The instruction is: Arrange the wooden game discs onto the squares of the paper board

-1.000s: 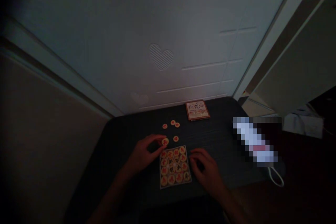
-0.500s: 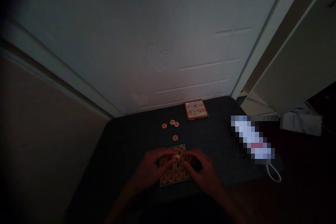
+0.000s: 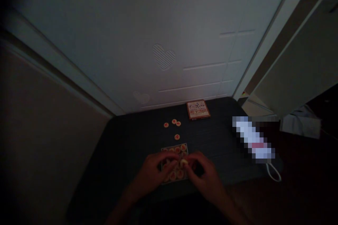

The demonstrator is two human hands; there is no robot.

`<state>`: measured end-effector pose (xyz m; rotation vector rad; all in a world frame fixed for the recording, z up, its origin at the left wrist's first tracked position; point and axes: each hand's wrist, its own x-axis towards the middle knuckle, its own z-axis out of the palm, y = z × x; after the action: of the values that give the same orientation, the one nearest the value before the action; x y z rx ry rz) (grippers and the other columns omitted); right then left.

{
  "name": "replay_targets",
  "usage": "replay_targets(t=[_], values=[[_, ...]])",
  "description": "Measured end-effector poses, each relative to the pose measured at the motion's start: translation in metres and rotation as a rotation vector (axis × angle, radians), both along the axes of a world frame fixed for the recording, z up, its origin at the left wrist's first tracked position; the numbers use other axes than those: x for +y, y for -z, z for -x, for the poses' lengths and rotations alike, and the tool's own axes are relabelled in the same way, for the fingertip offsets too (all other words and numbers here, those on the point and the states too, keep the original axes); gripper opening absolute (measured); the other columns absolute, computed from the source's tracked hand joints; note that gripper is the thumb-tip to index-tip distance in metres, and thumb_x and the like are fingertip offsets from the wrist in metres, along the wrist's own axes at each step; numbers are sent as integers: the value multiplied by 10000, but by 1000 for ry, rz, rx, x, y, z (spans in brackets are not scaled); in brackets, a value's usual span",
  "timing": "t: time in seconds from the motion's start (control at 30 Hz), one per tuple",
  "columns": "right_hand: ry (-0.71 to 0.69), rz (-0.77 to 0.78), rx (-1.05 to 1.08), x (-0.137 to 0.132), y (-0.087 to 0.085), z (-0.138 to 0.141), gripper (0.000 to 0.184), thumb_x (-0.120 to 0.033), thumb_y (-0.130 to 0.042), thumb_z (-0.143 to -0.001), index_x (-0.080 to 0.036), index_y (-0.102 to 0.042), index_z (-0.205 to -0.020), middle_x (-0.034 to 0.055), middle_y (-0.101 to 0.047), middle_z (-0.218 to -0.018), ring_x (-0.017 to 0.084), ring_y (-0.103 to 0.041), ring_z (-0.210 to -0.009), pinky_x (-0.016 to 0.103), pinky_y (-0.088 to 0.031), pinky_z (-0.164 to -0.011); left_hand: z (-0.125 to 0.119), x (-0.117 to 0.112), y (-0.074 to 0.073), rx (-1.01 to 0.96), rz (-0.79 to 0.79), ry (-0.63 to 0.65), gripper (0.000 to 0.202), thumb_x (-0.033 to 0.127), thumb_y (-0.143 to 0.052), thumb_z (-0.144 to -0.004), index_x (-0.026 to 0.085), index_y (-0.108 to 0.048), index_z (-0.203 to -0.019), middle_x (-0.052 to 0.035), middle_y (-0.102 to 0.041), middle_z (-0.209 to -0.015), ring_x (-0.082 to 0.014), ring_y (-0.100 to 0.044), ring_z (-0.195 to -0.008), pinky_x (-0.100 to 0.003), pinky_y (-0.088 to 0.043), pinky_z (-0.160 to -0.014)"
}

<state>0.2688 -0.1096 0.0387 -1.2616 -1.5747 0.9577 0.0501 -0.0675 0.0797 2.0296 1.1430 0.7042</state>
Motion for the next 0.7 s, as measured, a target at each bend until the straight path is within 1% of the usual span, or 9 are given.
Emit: replay_targets(t=[0.07, 0.13, 0.23, 0.33, 0.43, 0.53, 0.7], values=[[25, 23, -22, -5, 4, -6, 191, -383, -620, -958, -232, -701, -1043, 45, -715, -907, 187, -671, -819, 299, -553, -757, 10, 4, 4, 5, -42, -52, 179, 369, -611, -968, 299, -741, -1070, -2, -787, -1049, -196, -736, -941, -353, -588, -885], [52, 62, -53, -11, 9, -13, 219, -408, -615, -962, -233, -701, -1060, 51, -722, -919, 195, -677, -830, 306, -559, -756, 23, 11, 13, 16, -98, -137, 180, 363, -597, -972, 276, -739, -1039, -18, -780, -1023, -199, -728, -921, -351, -590, -853], [61, 120, -88, -19, 16, -18, 246, -436, -608, -963, -238, -699, -1077, 49, -729, -940, 200, -683, -848, 300, -561, -733, 44, 21, 33, 20, -191, -287, 185, 364, -587, -972, 252, -733, -991, -31, -768, -977, -204, -720, -892, -352, -585, -835], [26, 154, -109, -23, 20, -15, 238, -436, -594, -971, -243, -698, -1065, 35, -728, -929, 187, -681, -829, 286, -554, -719, 61, 28, 55, 49, -234, -422, 186, 370, -590, -967, 251, -724, -1020, -31, -757, -978, -205, -713, -881, -347, -577, -813], [-16, 141, -136, -21, 20, -8, 218, -424, -586, -977, -242, -703, -1002, 20, -714, -871, 171, -667, -767, 274, -542, -697, 71, 30, 70, 65, -250, -483, 197, 383, -587, -967, 251, -718, -1034, -30, -752, -977, -203, -709, -859, -341, -575, -787], [-22, 109, -172, -20, 19, -3, 213, -410, -577, -982, -240, -705, -969, 24, -708, -866, 173, -668, -768, 275, -534, -701, 74, 30, 76, 60, -263, -511, 213, 396, -579, -970, 249, -719, -1033, -31, -756, -966, -200, -713, -846, -334, -579, -778], [11, 84, -210, -22, 23, -1, 224, -414, -565, -985, -235, -693, -945, 30, -705, -865, 175, -664, -759, 275, -525, -684, 73, 29, 76, 43, -274, -548, 219, 410, -587, -961, 246, -724, -1010, -30, -759, -938, -190, -710, -798, -323, -585, -751]])
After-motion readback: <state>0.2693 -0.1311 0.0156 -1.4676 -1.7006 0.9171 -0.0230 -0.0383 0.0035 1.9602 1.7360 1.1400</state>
